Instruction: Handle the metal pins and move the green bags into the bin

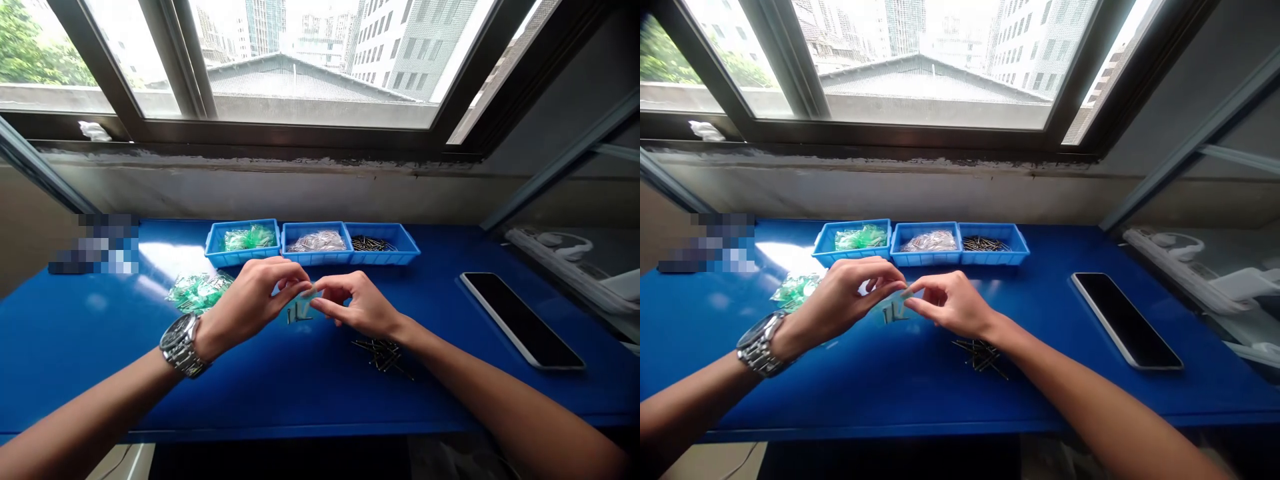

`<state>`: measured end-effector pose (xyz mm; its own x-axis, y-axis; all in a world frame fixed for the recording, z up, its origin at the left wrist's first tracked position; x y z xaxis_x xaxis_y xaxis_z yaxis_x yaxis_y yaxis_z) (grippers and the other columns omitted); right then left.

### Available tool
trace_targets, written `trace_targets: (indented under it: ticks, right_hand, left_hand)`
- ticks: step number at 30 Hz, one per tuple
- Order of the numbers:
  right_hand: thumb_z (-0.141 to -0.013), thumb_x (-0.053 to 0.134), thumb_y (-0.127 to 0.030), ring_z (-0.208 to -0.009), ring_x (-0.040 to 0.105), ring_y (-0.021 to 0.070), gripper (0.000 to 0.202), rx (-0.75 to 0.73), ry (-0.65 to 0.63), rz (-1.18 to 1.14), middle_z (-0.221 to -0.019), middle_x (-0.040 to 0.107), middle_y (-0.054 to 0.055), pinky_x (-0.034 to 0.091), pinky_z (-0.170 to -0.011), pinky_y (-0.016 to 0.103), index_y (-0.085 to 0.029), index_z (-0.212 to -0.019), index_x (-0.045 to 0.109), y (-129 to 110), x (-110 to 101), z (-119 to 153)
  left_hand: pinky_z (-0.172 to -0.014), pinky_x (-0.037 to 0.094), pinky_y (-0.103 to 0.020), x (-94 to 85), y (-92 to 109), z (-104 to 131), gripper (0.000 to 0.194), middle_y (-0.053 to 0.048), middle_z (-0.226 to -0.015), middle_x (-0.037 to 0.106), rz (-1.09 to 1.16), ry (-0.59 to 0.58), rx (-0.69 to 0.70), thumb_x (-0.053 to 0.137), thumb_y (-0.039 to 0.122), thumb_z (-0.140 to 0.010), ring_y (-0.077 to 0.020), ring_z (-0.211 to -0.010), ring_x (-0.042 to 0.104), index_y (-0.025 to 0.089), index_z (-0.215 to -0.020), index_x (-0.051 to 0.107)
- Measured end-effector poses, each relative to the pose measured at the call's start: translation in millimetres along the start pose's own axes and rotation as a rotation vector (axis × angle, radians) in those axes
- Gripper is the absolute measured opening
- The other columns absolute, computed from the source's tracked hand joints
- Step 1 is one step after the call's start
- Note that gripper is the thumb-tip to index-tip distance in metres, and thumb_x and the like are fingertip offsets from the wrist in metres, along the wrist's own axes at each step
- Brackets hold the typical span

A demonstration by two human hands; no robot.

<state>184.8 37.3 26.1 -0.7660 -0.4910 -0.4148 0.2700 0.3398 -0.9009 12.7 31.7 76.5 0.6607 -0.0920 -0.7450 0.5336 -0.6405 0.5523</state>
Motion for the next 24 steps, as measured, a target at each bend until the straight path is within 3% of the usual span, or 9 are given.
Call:
trace_targets:
  ticks: [5,8,15,20,24]
  right_hand:
    - [-0.093,0.072,-0.041,-0.045,0.056,0.0093,0.028,0.016,0.225,-0.088,-0.059,0.065,-0.001,0.044,-0.045,0.022,-0.016,-0.08,0.076,2,-14,0]
    - [-0.092,0.073,-0.043,-0.044,0.057,0.0102,0.03,0.026,0.332,-0.159,-0.058,0.064,-0.002,0.046,-0.043,0.023,-0.016,-0.078,0.074,4,-22,-1]
    - [-0.094,0.072,-0.04,-0.043,0.056,0.0085,0.033,0.05,0.269,-0.189,-0.057,0.064,-0.002,0.044,-0.043,0.021,-0.016,-0.072,0.071,7,-16,-3]
    - [-0.094,0.072,-0.039,-0.043,0.055,0.0085,0.03,0.043,0.272,-0.188,-0.055,0.064,-0.002,0.045,-0.044,0.021,-0.016,-0.075,0.074,7,-15,-3]
    - [-0.094,0.072,-0.038,-0.041,0.057,0.0094,0.029,0.061,0.265,-0.215,-0.056,0.067,0.0,0.043,-0.041,0.021,-0.016,-0.077,0.077,12,-14,-4]
  left_hand:
    - [-0.063,0.044,-0.024,-0.2,-16,-10,0.026,-0.003,-0.089,0.069,0.248,0.13,-0.165,0.062,0.044,-0.1,-0.0146,-0.073,0.059,0.02,-0.106,0.071]
    - [-0.059,0.043,-0.022,7.2,-28,-9,0.032,-0.002,-0.083,0.065,0.405,0.1,-0.254,0.062,0.048,-0.099,-0.0134,-0.069,0.057,0.018,-0.106,0.069]
    - [-0.049,0.033,-0.02,27.7,-39,6,0.033,0.002,-0.065,0.053,0.586,0.057,-0.325,0.069,0.045,-0.095,-0.0086,-0.055,0.042,0.014,-0.081,0.064]
    - [-0.045,0.033,-0.018,31.1,-42,11,0.028,0.004,-0.058,0.051,0.647,0.079,-0.346,0.067,0.042,-0.097,-0.0075,-0.049,0.043,0.014,-0.091,0.065]
    - [-0.046,0.043,-0.019,32.1,-44,12,0.024,0.001,-0.063,0.064,0.664,0.12,-0.344,0.066,0.039,-0.098,-0.0102,-0.051,0.055,0.015,-0.099,0.064]
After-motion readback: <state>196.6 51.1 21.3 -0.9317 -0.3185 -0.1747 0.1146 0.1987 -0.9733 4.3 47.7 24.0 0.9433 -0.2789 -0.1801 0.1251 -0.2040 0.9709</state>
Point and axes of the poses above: each hand's wrist, its own z-axis away from the middle knuckle, its own x-axis out of the palm, y = z × x, the point moved 5 cm from there along -z, towards the middle knuckle
